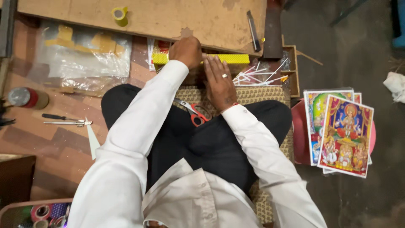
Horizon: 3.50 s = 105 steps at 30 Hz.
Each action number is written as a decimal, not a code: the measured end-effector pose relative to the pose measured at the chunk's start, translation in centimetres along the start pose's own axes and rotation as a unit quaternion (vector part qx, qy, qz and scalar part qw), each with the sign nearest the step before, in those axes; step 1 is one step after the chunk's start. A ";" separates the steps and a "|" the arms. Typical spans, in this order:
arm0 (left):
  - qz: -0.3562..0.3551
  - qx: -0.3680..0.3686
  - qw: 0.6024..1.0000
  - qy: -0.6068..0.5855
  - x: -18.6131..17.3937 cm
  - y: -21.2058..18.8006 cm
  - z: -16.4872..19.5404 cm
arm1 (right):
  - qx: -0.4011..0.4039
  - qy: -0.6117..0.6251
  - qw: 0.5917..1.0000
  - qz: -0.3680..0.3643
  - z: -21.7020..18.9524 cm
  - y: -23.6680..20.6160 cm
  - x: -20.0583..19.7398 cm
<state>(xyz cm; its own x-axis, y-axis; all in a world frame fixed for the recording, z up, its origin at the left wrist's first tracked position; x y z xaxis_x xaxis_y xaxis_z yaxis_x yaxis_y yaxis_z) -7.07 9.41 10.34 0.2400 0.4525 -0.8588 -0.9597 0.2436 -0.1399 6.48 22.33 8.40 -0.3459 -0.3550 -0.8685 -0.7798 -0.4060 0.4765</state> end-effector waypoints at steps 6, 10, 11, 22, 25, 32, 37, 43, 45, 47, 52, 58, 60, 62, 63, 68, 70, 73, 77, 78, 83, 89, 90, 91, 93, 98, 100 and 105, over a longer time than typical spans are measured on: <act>-0.035 -0.021 0.999 -0.018 -0.6 -0.5 0.0 | 0.126 -0.072 0.989 -0.003 4.6 -1.2 -3.2; -0.007 -0.015 1.000 -0.020 -1.0 -0.7 0.2 | 0.137 -0.159 0.977 -0.020 2.6 -0.7 -1.8; -0.006 -0.016 1.000 -0.022 -0.9 -0.6 0.0 | 0.106 -0.122 0.987 -0.021 1.3 -0.1 -0.8; 0.131 0.116 0.967 -0.188 -1.8 0.9 -3.0 | 0.042 -0.054 0.997 -0.022 -1.7 1.1 0.8; 0.210 -0.009 0.951 -0.227 -4.1 -1.4 -8.7 | 0.041 -0.049 0.998 -0.028 -1.5 1.4 0.9; 0.104 -0.090 0.828 -0.543 -1.0 -7.0 -13.9 | 0.049 -0.052 0.997 -0.029 -2.1 1.3 0.8; 0.213 -0.100 0.770 -0.594 0.5 -5.5 -13.2 | 0.042 -0.056 0.997 -0.031 -2.2 1.0 0.4; 0.199 -0.122 0.724 -0.649 1.2 -5.1 -13.5 | 0.046 -0.055 0.997 -0.013 -2.6 1.5 -0.2; 0.201 -0.128 0.731 -0.640 1.0 -5.5 -13.4 | 0.026 -0.039 0.999 0.019 -3.3 2.1 -0.6; 0.212 -0.128 0.740 -0.625 0.7 -5.8 -13.1 | -0.007 -0.028 0.999 0.033 -4.4 2.8 -0.7; 0.116 -0.198 0.694 -0.682 0.9 -6.0 -13.0 | -0.093 0.021 0.995 0.023 -8.8 5.4 2.1; 0.095 -0.227 0.666 -0.704 0.7 -6.3 -13.0 | -0.072 -0.020 0.994 0.075 -8.0 5.7 2.0; 0.117 -0.242 0.656 -0.705 0.6 -6.3 -12.7 | -0.082 -0.011 0.993 0.087 -7.1 5.4 1.5; 0.148 -0.271 0.649 -0.695 0.7 -6.4 -12.2 | -0.078 0.017 0.992 0.101 -6.6 5.4 1.4; 0.149 -0.281 0.643 -0.697 0.9 -6.4 -12.0 | -0.066 0.039 0.991 0.111 -6.3 5.5 1.6; 0.167 -0.317 0.604 -0.712 1.6 -6.0 -12.6 | -0.009 0.099 0.989 0.107 -5.0 6.9 2.6; 0.134 -0.337 0.585 -0.726 1.5 -5.6 -13.1 | -0.005 0.092 0.991 0.093 -4.5 6.9 2.6; 0.110 -0.402 0.551 -0.723 1.6 -5.3 -12.7 | 0.026 0.131 0.989 0.056 -3.8 6.8 2.9; 0.345 -0.141 0.888 -0.270 -1.3 -8.3 -9.3 | 0.083 0.135 0.987 0.008 -3.1 7.3 3.5; 0.327 -0.023 0.929 -0.171 -1.2 -9.2 -7.8 | 0.094 0.106 0.990 -0.016 -2.9 7.4 3.7; 0.308 0.190 0.924 0.124 -0.2 -13.2 -6.0 | -0.138 0.054 0.987 0.056 -3.2 5.4 1.9; 0.255 0.184 0.943 0.106 -0.5 -12.6 -6.2 | -0.087 0.029 0.995 -0.027 4.8 2.9 -2.1; 0.250 0.184 0.944 0.110 -0.5 -12.6 -6.1 | -0.055 0.030 0.996 -0.055 6.4 2.7 -2.9; 0.244 0.185 0.945 0.111 -0.4 -12.6 -6.0 | -0.021 0.030 0.996 -0.084 7.9 2.3 -3.9; 0.252 0.191 0.942 0.112 -0.4 -12.7 -6.0 | -0.009 -0.026 0.996 -0.090 9.8 1.5 -6.1; 0.239 0.198 0.944 0.114 0.3 -12.4 -5.6 | -0.036 -0.042 0.998 0.016 9.1 -0.4 -7.8; 0.216 0.217 0.947 0.097 0.7 -11.9 -4.4 | -0.025 -0.007 0.998 -0.053 7.7 -0.3 -4.7; 0.170 0.264 0.949 -0.035 2.0 -9.0 0.9 | 0.016 0.098 0.995 -0.031 6.5 1.0 0.0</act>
<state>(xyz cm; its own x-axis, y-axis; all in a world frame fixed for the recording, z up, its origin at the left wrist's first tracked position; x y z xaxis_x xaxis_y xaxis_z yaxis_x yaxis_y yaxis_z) 2.20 8.89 10.38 -0.0426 0.6333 -0.7727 -0.7809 0.4614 0.4211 2.29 27.41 8.00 -0.1906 -0.4885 -0.8515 -0.8133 -0.4071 0.4157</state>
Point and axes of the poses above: each hand's wrist, its own y-axis towards the middle knuckle, its own x-axis out of the palm, z = x × y, the point moved 4 cm from there along y, towards the middle knuckle, and after that the axes turned 4 degrees about -x, right-handed, at the moved point
